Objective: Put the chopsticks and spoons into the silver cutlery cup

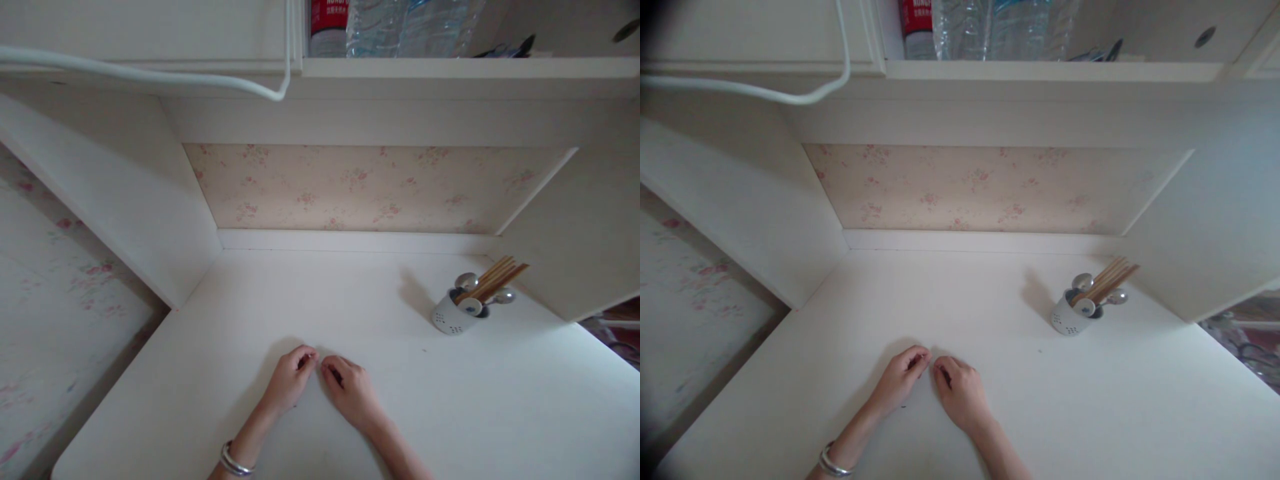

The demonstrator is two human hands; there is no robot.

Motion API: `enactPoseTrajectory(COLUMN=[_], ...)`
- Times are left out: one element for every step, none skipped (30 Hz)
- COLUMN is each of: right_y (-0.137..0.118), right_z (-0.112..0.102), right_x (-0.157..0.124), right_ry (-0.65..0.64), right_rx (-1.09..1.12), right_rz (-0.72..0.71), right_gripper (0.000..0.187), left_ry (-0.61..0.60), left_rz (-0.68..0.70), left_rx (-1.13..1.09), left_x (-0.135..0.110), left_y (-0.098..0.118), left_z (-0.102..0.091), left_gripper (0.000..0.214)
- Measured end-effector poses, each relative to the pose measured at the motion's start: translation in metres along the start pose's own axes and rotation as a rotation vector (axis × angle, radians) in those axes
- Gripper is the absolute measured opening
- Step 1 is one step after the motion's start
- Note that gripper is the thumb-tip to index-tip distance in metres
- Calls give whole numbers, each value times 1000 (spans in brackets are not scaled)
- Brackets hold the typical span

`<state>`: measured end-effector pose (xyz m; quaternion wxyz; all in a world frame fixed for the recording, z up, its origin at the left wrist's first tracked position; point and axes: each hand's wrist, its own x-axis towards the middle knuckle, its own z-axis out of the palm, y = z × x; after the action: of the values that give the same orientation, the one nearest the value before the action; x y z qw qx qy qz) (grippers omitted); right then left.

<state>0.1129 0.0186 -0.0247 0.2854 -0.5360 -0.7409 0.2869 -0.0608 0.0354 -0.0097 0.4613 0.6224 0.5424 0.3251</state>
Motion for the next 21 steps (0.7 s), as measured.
enactPoseTrajectory(right_y=[0, -1, -2, -3, -5, -7, -9, -9, -7, -2, 5, 15, 26, 40, 53, 67, 80, 91, 101, 109, 117], right_z=[0, 1, 1, 1, 1, -1, -5, -11, -19, -30, -43, -58, -75, -93, -112, -130, -148, -165, -179, -190, -198], right_x=[0, 1, 1, 1, 0, -1, -4, -8, -13, -19, -25, -32, -39, -45, -49, -53, -56, -57, -57, -55, -52], right_ry=[2, 7, 11, 18, 25, 30, 34, 44, 63, 101, 163, 240, 352, 461, 592, 710, 819, 903, 972, 1025, 1034], right_rx=[3, 8, 19, 37, 64, 102, 146, 190, 228, 257, 268, 270, 263, 253, 256, 275, 289, 294, 295, 290, 286], right_rz=[-1, -3, -7, -12, -14, -12, -4, 12, 35, 68, 113, 156, 232, 309, 385, 450, 511, 554, 588, 624, 661], right_gripper=[21, 22, 23, 23, 24, 25, 26, 27, 28, 29, 30, 31, 33, 36, 39, 44, 48, 56, 68, 82, 93], left_ry=[0, 1, 1, 1, -1, -4, -7, -7, -5, -2, 0, 0, -2, -8, -16, -22, -28, -33, -36, -34, -29], left_rz=[-3, -5, -7, -8, -8, -7, -9, -16, -27, -40, -54, -63, -63, -58, -51, -46, -45, -47, -50, -52, -53], left_rx=[-1, -3, -5, -8, -8, -7, -5, -3, 2, 8, 15, 19, 20, 19, 16, 14, 13, 12, 9, 5, -2], left_x=[0, 1, 1, 1, 1, 0, 0, 0, -1, -1, 0, 0, 1, 2, 3, 3, 4, 4, 4, 4, 4], left_y=[0, -1, -1, -1, 0, 0, 1, 1, 1, 1, 1, 0, 0, -1, -2, -2, -2, -2, -1, -1, -1], left_z=[0, 0, 0, 0, 0, 0, 0, 0, -1, -1, -1, -1, -1, -1, -1, 0, 0, 1, 1, 2, 2], left_gripper=[36, 36, 36, 36, 36, 37, 37, 38, 38, 37, 37, 37, 37, 37, 37, 38, 38, 38, 38, 38, 38])
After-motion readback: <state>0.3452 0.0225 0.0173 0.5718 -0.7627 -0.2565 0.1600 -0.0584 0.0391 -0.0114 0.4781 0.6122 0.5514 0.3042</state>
